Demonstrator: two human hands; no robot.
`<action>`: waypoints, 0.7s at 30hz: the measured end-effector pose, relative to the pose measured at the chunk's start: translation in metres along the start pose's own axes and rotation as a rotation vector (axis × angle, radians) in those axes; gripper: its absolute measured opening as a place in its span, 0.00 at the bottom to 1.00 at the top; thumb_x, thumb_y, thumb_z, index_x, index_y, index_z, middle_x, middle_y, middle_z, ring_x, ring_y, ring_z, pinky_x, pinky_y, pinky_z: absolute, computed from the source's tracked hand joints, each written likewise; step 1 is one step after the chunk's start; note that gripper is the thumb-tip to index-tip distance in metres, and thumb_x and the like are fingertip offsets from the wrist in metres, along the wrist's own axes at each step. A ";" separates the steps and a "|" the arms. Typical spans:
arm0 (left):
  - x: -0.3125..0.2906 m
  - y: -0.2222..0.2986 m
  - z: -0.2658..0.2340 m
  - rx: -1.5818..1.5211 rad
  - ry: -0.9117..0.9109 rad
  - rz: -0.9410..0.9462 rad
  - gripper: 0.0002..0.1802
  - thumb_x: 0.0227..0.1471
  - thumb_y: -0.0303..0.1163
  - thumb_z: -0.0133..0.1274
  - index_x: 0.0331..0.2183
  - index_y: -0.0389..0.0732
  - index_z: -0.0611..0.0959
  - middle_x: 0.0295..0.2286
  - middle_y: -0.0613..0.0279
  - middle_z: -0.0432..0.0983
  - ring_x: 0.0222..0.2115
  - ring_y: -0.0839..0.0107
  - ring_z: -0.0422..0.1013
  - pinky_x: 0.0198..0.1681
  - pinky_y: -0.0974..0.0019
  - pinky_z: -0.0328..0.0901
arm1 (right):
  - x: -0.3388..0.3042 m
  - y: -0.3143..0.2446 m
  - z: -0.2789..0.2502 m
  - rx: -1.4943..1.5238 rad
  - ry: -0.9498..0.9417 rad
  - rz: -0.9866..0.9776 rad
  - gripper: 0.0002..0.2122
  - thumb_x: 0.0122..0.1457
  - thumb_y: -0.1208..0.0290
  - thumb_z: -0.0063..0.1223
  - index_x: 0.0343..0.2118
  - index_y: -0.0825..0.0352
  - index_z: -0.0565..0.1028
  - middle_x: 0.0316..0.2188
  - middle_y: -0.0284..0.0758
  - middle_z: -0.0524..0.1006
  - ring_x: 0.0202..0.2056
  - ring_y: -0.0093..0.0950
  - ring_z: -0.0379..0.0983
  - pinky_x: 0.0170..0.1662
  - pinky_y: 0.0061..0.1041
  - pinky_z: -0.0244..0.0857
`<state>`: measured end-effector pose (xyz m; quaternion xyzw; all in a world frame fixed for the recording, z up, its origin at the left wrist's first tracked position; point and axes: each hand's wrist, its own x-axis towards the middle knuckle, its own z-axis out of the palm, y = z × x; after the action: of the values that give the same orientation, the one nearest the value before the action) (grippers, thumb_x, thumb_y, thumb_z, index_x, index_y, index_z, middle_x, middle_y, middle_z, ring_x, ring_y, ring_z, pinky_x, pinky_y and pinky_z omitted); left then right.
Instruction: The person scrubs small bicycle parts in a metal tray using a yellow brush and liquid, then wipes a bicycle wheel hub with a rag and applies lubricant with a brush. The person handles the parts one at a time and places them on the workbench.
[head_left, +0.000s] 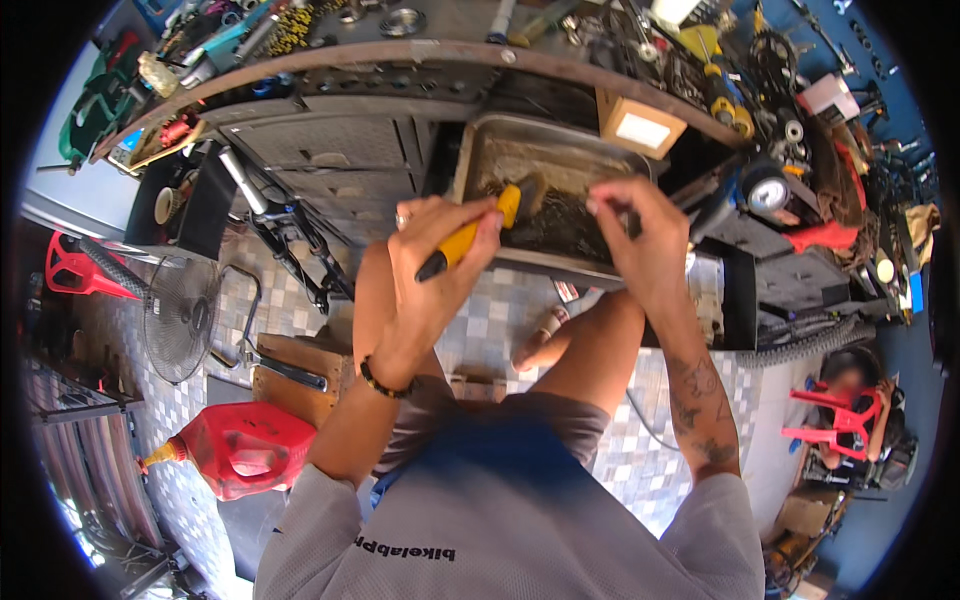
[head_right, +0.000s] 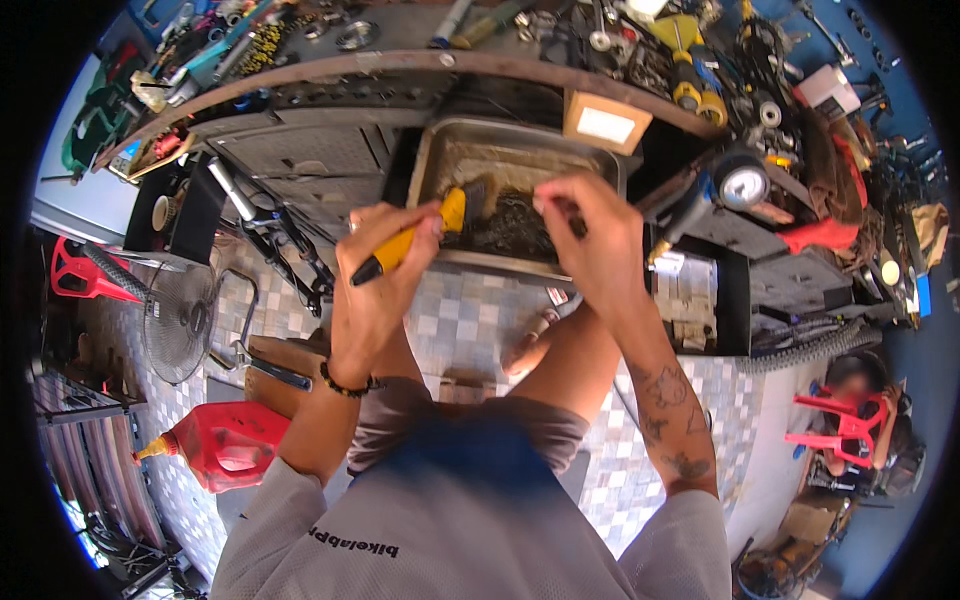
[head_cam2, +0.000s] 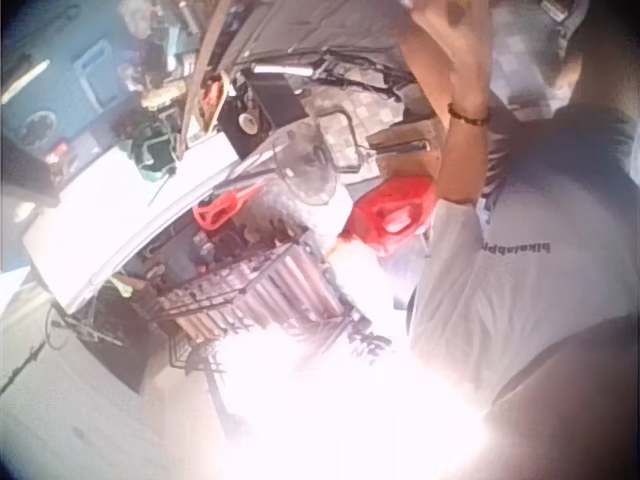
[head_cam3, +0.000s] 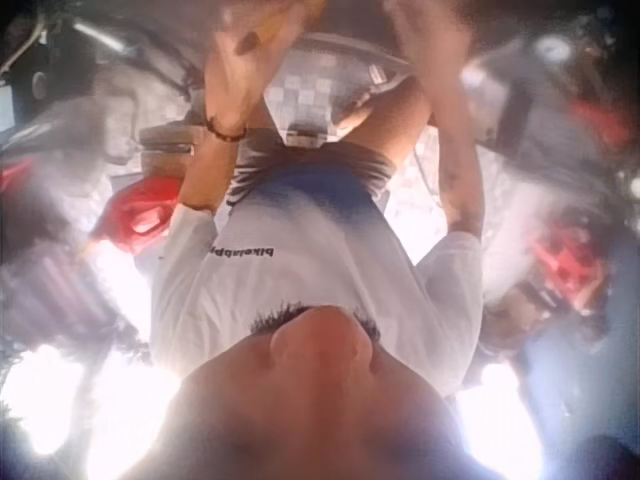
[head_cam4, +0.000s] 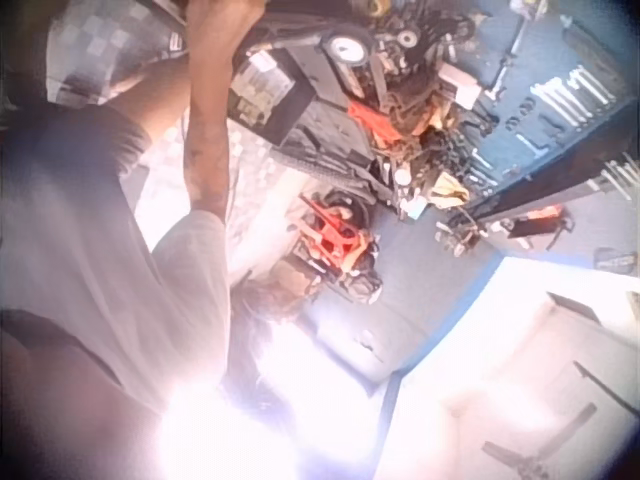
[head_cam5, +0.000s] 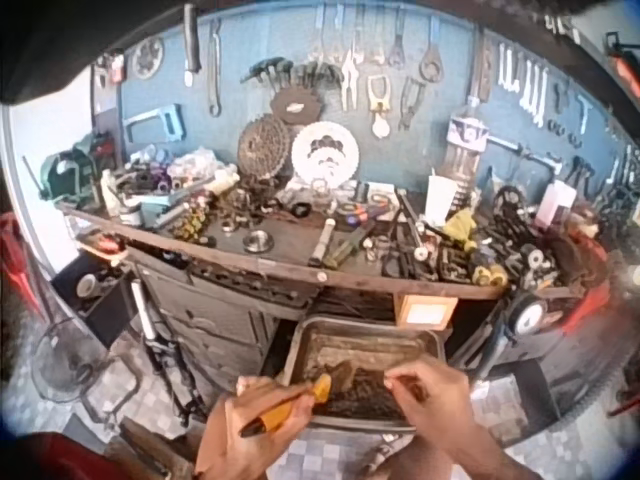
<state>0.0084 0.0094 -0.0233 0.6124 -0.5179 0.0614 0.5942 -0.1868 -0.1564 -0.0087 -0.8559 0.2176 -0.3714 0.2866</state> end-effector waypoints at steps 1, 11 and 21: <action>-0.003 0.001 -0.002 0.001 -0.016 -0.055 0.07 0.53 0.23 0.71 0.37 0.37 0.93 0.27 0.57 0.86 0.26 0.65 0.78 0.42 0.64 0.64 | -0.001 -0.004 -0.002 -0.051 -0.048 -0.042 0.08 0.61 0.84 0.68 0.42 0.67 0.84 0.35 0.35 0.84 0.34 0.24 0.82 0.39 0.24 0.76; -0.010 -0.002 -0.004 0.125 -0.029 -0.102 0.10 0.54 0.32 0.74 0.37 0.40 0.93 0.28 0.61 0.87 0.28 0.65 0.77 0.43 0.61 0.60 | 0.077 -0.064 -0.021 -0.047 -0.020 -0.125 0.05 0.59 0.81 0.66 0.36 0.64 0.83 0.34 0.35 0.80 0.33 0.35 0.81 0.36 0.32 0.76; -0.014 0.010 -0.017 -0.147 -0.093 -0.446 0.12 0.58 0.31 0.71 0.42 0.36 0.91 0.36 0.56 0.91 0.40 0.68 0.85 0.55 0.67 0.64 | 0.373 0.015 0.048 -0.617 -0.110 -0.068 0.07 0.60 0.68 0.68 0.40 0.58 0.88 0.40 0.37 0.89 0.45 0.39 0.87 0.51 0.41 0.78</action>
<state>0.0041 0.0327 -0.0216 0.6688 -0.3995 -0.1374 0.6117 0.0821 -0.3695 0.1449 -0.9280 0.2756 -0.2505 0.0120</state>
